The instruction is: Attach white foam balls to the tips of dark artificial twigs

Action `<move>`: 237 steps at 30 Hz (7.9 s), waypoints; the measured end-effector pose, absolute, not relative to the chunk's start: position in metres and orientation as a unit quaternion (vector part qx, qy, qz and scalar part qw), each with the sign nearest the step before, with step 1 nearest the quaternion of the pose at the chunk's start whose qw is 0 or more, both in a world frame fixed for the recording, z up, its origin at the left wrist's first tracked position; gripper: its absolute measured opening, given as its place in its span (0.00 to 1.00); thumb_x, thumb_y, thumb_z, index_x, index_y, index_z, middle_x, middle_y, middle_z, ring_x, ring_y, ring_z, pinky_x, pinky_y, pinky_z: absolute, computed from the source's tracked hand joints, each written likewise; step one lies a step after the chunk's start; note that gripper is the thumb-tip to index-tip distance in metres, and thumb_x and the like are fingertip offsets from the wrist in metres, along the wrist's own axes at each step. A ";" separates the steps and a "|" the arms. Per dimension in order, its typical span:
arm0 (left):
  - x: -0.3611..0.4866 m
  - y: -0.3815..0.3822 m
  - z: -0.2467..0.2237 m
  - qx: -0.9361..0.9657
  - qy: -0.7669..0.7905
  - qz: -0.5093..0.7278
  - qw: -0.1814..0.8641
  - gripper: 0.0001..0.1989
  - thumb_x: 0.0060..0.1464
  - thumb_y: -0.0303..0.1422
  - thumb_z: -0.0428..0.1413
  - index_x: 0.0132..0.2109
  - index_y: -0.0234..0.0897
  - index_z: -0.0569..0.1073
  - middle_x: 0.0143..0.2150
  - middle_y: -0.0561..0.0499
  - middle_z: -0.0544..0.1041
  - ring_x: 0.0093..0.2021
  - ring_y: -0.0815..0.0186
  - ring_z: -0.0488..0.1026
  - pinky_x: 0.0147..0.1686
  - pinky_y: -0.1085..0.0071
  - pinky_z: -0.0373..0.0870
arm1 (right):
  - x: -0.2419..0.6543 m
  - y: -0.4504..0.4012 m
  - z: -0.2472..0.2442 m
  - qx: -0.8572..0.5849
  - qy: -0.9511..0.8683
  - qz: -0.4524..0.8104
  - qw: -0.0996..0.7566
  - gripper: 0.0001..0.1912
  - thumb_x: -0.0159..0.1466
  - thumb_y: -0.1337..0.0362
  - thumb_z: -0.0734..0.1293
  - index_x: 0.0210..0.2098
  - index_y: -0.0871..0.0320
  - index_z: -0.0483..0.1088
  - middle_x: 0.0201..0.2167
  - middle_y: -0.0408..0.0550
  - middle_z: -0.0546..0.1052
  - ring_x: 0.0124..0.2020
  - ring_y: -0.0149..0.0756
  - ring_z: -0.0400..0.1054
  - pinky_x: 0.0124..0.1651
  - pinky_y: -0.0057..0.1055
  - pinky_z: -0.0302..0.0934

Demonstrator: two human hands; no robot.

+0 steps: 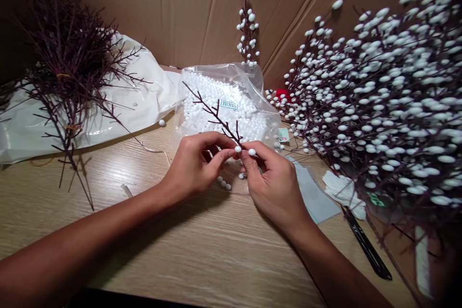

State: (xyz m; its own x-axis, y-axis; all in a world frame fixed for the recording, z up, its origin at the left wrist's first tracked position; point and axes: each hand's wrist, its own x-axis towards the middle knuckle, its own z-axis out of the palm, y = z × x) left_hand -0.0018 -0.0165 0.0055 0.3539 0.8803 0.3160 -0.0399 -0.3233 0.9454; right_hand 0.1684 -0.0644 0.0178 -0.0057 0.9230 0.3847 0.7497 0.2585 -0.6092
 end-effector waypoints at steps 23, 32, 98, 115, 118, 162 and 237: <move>-0.002 -0.008 0.008 0.371 0.251 0.377 0.811 0.14 0.41 0.30 0.75 0.34 0.26 0.83 0.32 0.45 0.81 0.30 0.69 0.77 0.26 0.75 0.69 | 0.170 -0.065 0.021 -0.547 -0.733 0.080 0.396 0.11 0.69 0.74 0.65 0.43 0.59 0.79 0.37 0.46 0.81 0.38 0.33 0.74 0.42 0.28 0.63; -0.003 -0.005 0.007 0.359 0.258 0.379 0.813 0.11 0.42 0.29 0.74 0.33 0.26 0.84 0.30 0.44 0.81 0.28 0.70 0.75 0.27 0.75 0.67 | 0.166 -0.065 0.021 -0.548 -0.731 0.088 0.396 0.09 0.69 0.72 0.66 0.43 0.59 0.79 0.36 0.47 0.80 0.37 0.35 0.73 0.40 0.30 0.64; -0.002 -0.004 0.001 0.358 0.254 0.396 0.807 0.05 0.47 0.26 0.70 0.32 0.27 0.83 0.28 0.44 0.81 0.25 0.71 0.74 0.26 0.75 0.67 | 0.167 -0.065 0.020 -0.548 -0.734 0.119 0.383 0.10 0.71 0.70 0.64 0.40 0.58 0.77 0.35 0.47 0.79 0.37 0.36 0.73 0.41 0.32 0.63; -0.002 -0.003 -0.003 0.366 0.251 0.403 0.800 0.05 0.48 0.25 0.70 0.31 0.27 0.81 0.26 0.45 0.80 0.23 0.71 0.73 0.25 0.74 0.68 | 0.166 -0.066 0.019 -0.544 -0.735 0.132 0.384 0.10 0.70 0.73 0.64 0.43 0.60 0.78 0.36 0.46 0.78 0.36 0.34 0.71 0.40 0.30 0.62; -0.001 -0.003 -0.004 0.370 0.247 0.401 0.801 0.06 0.49 0.26 0.70 0.31 0.27 0.82 0.27 0.45 0.80 0.24 0.71 0.73 0.26 0.74 0.68 | 0.167 -0.066 0.019 -0.544 -0.735 0.131 0.382 0.10 0.70 0.73 0.64 0.42 0.60 0.78 0.36 0.46 0.78 0.37 0.34 0.71 0.40 0.30 0.63; -0.005 -0.001 0.006 0.381 0.239 0.393 0.802 0.11 0.44 0.30 0.74 0.32 0.28 0.81 0.28 0.48 0.80 0.26 0.71 0.75 0.29 0.73 0.70 | 0.164 -0.067 0.018 -0.564 -0.732 0.087 0.373 0.06 0.71 0.67 0.66 0.43 0.56 0.76 0.37 0.47 0.82 0.37 0.37 0.77 0.42 0.32 0.67; -0.029 0.005 0.025 0.899 0.212 0.118 0.364 0.11 0.50 0.22 0.59 0.39 0.32 0.84 0.33 0.44 0.83 0.29 0.65 0.75 0.31 0.69 0.64 | 0.174 -0.064 0.025 -0.619 -0.622 0.235 0.419 0.08 0.66 0.58 0.71 0.36 0.57 0.74 0.34 0.46 0.78 0.32 0.35 0.73 0.35 0.30 0.66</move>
